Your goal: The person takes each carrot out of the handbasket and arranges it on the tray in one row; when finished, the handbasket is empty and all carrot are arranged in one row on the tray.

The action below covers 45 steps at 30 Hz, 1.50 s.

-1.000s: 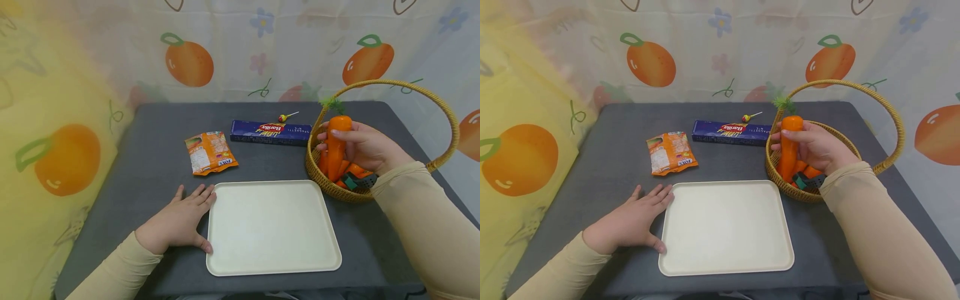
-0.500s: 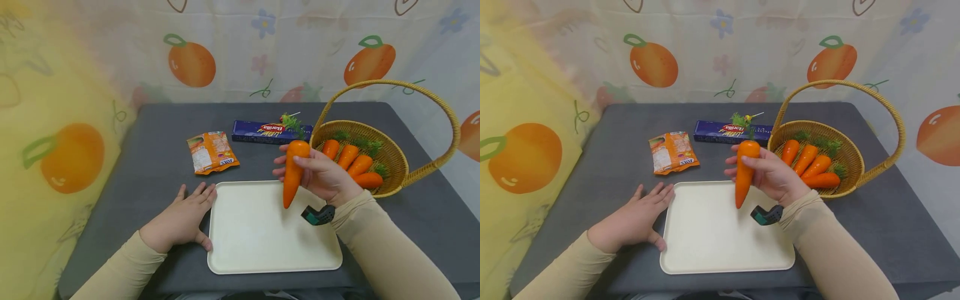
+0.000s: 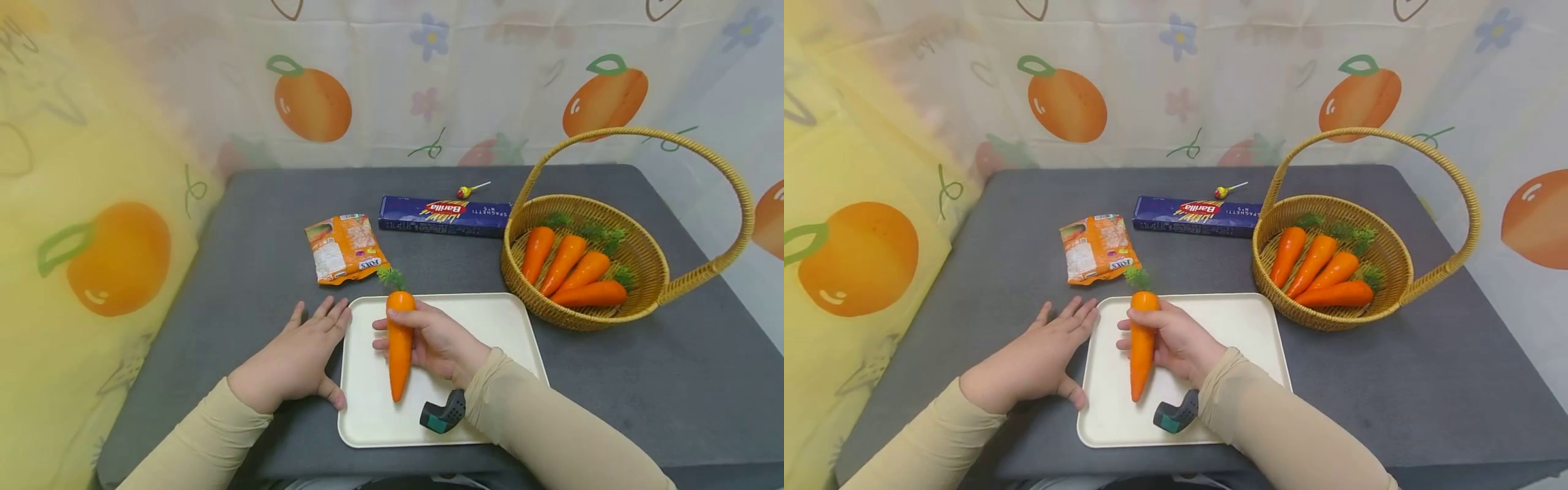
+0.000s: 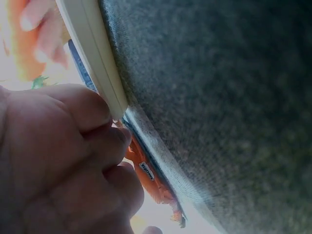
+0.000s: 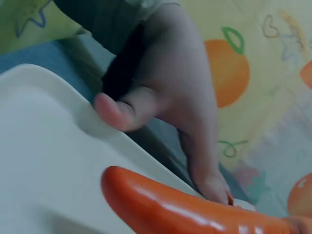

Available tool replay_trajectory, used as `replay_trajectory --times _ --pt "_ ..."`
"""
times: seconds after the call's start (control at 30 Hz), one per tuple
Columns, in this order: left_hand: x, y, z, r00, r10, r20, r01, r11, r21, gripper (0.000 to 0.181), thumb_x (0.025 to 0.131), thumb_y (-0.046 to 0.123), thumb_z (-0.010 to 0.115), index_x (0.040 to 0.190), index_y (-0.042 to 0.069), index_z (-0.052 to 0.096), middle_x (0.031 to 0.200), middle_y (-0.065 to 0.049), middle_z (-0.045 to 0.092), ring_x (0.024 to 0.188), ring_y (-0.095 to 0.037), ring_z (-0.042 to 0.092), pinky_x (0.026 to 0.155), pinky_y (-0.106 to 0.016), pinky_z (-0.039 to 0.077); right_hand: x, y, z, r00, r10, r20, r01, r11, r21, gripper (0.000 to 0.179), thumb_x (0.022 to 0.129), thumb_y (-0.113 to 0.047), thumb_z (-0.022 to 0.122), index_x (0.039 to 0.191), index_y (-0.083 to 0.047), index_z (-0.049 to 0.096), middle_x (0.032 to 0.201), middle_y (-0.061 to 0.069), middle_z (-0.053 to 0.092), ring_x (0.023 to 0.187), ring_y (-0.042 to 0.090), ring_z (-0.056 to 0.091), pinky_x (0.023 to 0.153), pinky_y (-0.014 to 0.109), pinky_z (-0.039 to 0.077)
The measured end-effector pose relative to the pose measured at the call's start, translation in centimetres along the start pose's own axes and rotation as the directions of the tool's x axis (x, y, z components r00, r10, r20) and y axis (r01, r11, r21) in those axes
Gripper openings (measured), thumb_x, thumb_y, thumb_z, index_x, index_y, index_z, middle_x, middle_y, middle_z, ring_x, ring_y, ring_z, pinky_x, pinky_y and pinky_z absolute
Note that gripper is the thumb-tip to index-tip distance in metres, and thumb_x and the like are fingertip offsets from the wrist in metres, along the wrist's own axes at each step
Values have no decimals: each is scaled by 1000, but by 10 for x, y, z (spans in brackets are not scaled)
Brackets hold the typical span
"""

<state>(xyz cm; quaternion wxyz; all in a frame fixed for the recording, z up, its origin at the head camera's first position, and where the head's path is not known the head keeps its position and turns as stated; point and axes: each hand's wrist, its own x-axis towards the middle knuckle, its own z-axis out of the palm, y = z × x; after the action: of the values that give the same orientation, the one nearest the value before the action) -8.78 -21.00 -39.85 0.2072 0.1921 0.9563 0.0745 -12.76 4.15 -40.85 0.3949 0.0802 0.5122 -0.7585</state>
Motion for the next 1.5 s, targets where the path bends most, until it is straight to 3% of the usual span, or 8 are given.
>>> replay_trajectory --times 0.4,0.6,0.87,1.0,1.1,1.37,1.43,1.5 --pt "2 2 -2 1000 -11 -8 11 1000 8 157 54 81 92 171 -5 31 182 -22 23 170 -46 17 129 -81 7 -11 11 12 998 12 60 -7 995 -96 80 109 -14 62 178 -16 21 173 27 39 148 44 56 127 65 39" --pt "3 1 -1 1000 -25 -7 25 1000 2 157 54 84 89 171 -4 32 182 -22 25 170 -47 16 130 -81 6 -20 9 17 997 44 70 -30 982 -188 79 106 -10 63 176 -12 26 173 27 39 141 41 63 126 66 40" --pt "4 3 -2 999 -45 9 45 999 3 157 52 82 91 171 -3 33 182 -21 25 171 -46 16 130 -80 5 -33 -2 13 999 22 40 -5 923 -386 82 104 -17 72 175 -12 30 170 25 46 135 41 68 119 66 49" --pt "4 4 -3 999 -49 14 49 999 6 159 51 81 93 172 -3 32 182 -21 24 171 -45 15 131 -79 4 -48 -26 3 996 -29 82 63 895 -442 77 105 -18 71 172 -9 35 170 23 47 138 38 67 118 61 52" --pt "3 4 -3 999 -46 8 46 999 12 160 50 80 94 172 -3 32 182 -21 24 171 -45 15 131 -80 4 -66 -52 -10 981 -113 160 175 870 -460 67 109 -20 65 169 -5 39 168 23 50 139 37 66 118 56 54" --pt "4 5 -4 999 -49 12 48 998 32 159 50 78 96 172 -3 32 182 -20 24 171 -44 15 130 -80 5 -120 -116 -70 873 -406 272 472 843 -257 44 120 -27 44 160 -11 51 152 12 67 134 29 72 111 40 59" --pt "4 5 -5 998 -53 16 52 998 29 159 50 77 96 172 -2 31 183 -20 24 172 -44 14 131 -80 4 -124 -128 -90 843 -461 278 507 854 -120 44 121 -25 39 159 -8 53 152 13 67 135 32 71 113 41 58" --pt "4 6 -5 998 -58 21 58 998 24 159 51 76 97 172 -2 31 183 -19 23 172 -43 13 131 -80 3 -126 -138 -111 840 -476 260 472 878 82 44 121 -24 39 158 -6 54 155 15 64 138 36 68 114 45 57"
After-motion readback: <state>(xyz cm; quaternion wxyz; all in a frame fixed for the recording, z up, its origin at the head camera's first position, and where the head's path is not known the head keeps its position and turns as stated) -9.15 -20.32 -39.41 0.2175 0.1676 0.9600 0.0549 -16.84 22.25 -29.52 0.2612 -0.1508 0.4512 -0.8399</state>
